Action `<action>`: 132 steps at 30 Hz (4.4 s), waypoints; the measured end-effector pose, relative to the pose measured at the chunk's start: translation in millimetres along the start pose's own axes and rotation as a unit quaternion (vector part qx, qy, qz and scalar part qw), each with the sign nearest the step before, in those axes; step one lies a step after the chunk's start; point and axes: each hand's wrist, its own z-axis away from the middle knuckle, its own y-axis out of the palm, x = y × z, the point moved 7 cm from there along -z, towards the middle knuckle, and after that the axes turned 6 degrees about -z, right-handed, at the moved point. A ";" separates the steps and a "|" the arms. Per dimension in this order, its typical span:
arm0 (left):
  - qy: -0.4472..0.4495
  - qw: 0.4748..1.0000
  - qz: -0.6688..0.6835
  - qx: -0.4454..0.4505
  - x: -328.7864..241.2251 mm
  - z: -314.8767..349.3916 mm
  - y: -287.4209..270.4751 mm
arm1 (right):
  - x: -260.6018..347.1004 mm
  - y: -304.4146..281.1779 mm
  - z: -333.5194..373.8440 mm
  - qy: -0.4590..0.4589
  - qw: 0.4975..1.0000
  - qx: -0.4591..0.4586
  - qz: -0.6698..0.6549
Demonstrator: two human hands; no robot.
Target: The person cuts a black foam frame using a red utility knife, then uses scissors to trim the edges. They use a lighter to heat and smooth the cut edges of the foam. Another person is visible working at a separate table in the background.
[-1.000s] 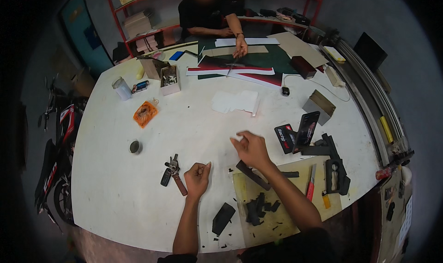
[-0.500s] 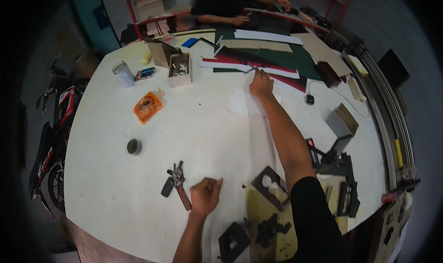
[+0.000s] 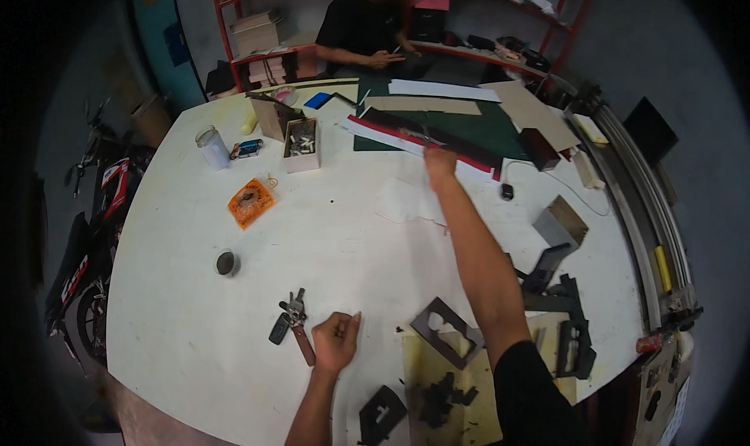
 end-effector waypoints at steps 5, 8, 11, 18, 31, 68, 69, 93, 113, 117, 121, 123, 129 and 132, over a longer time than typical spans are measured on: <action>-0.029 0.998 0.049 0.000 21.2 4.5 -6.5 | 119.4 -24.1 255.7 -0.266 0.955 0.113 -0.068; -0.032 0.996 0.083 -0.017 39.8 -1.4 -8.0 | 147.5 -99.6 344.0 -0.293 0.947 0.117 -0.059; -0.010 0.969 0.237 -0.069 36.2 0.1 -60.5 | 161.7 -167.1 402.8 -0.282 0.947 0.127 -0.088; 0.089 0.973 0.113 -0.181 -155.8 110.7 -144.2 | 127.1 -291.8 493.5 -0.245 0.965 0.095 0.021; -0.162 0.906 0.381 0.091 -224.7 292.5 86.3 | -4.3 -344.5 607.6 -0.018 0.978 0.206 0.042; -0.153 0.971 -0.007 -0.181 -124.0 253.9 -58.3 | -70.0 -402.6 630.9 0.195 0.897 0.393 -0.050; -0.145 0.961 -0.083 -0.220 -102.6 254.5 -74.5 | -61.0 -398.9 631.9 0.205 0.889 0.401 -0.084; 0.265 0.958 -0.047 -0.102 -260.9 244.2 8.5 | 8.6 -392.2 620.9 -0.066 0.914 0.395 -0.071; 0.342 0.938 -0.005 -0.057 -324.1 273.8 23.5 | 64.7 -383.9 614.9 -0.192 0.919 0.341 -0.050; 0.329 0.942 -0.001 -0.067 -321.4 274.6 24.3 | 64.1 -383.4 613.6 -0.170 0.922 0.344 -0.057; 0.329 0.941 0.001 -0.074 -320.8 276.0 26.0 | 59.3 -384.7 612.9 -0.152 0.923 0.345 -0.070; 0.332 0.941 -0.001 -0.073 -320.2 276.2 25.8 | 60.4 -383.4 612.5 -0.157 0.922 0.345 -0.080; 0.329 0.942 -0.011 -0.065 -320.8 276.7 27.3 | 54.7 -384.2 613.4 -0.141 0.924 0.347 -0.074; 0.329 0.942 -0.010 -0.059 -320.3 276.8 26.8 | 52.9 -383.7 612.8 -0.147 0.921 0.353 -0.078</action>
